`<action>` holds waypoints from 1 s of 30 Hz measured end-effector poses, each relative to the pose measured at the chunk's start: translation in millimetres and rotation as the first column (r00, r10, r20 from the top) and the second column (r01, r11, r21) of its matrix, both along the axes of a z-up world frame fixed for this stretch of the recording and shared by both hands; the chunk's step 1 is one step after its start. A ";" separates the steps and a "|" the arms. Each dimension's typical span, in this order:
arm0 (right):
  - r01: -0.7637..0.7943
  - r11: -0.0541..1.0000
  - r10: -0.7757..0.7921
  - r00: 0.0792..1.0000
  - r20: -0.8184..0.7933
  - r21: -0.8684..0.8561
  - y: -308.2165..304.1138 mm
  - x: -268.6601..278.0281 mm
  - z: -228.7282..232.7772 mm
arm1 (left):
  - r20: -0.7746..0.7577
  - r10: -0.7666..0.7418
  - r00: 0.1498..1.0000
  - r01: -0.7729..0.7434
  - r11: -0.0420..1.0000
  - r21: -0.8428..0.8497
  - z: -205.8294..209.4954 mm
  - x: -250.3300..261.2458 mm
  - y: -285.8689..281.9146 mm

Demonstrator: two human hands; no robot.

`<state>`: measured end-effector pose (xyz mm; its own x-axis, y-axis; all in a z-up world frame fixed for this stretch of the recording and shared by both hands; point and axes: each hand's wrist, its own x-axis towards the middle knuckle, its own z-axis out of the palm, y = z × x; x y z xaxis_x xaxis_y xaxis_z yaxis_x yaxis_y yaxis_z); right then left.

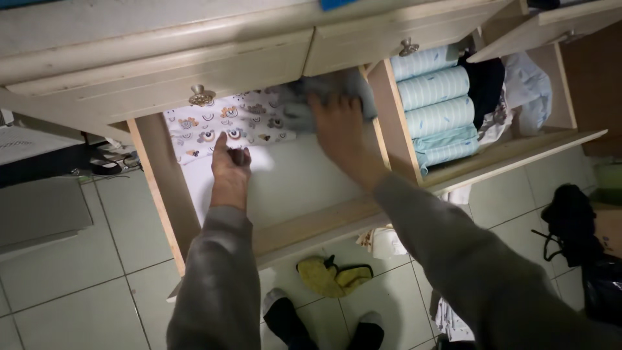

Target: The person removes folded clothes from a wooden drawer, wipes the interior with a cloth, and then places the clothes back into the drawer. The person handles various garments including shirts and towels.

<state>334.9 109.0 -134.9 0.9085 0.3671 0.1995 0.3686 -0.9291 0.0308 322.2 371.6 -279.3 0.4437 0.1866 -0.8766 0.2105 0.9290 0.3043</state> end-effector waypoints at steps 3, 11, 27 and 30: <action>-0.074 0.946 0.089 0.995 -0.034 0.315 31.1 -28.8 44.3 | 0.224 0.108 0.969 -0.094 0.993 -0.073 8.5 -13.6 -2.7; -0.170 0.874 0.228 0.971 -0.074 0.456 69.2 -53.2 75.5 | 0.405 -0.124 0.906 0.054 0.982 0.182 103.2 -97.5 -53.5; 0.372 0.627 -0.260 0.928 -0.267 0.684 -132.0 -236.8 208.8 | 0.408 -0.879 0.245 0.648 0.462 0.605 319.8 -197.7 -227.4; 0.531 0.449 -0.440 0.831 -0.339 0.719 -192.0 -290.3 195.9 | 0.622 -0.759 0.192 0.769 0.510 0.385 309.2 -214.5 -289.6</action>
<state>44.6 -83.0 61.0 0.9175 -0.3902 0.0769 -0.1916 -0.6033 -0.7741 107.7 82.0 29.9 0.7629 -0.5962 -0.2499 0.5695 0.4369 0.6963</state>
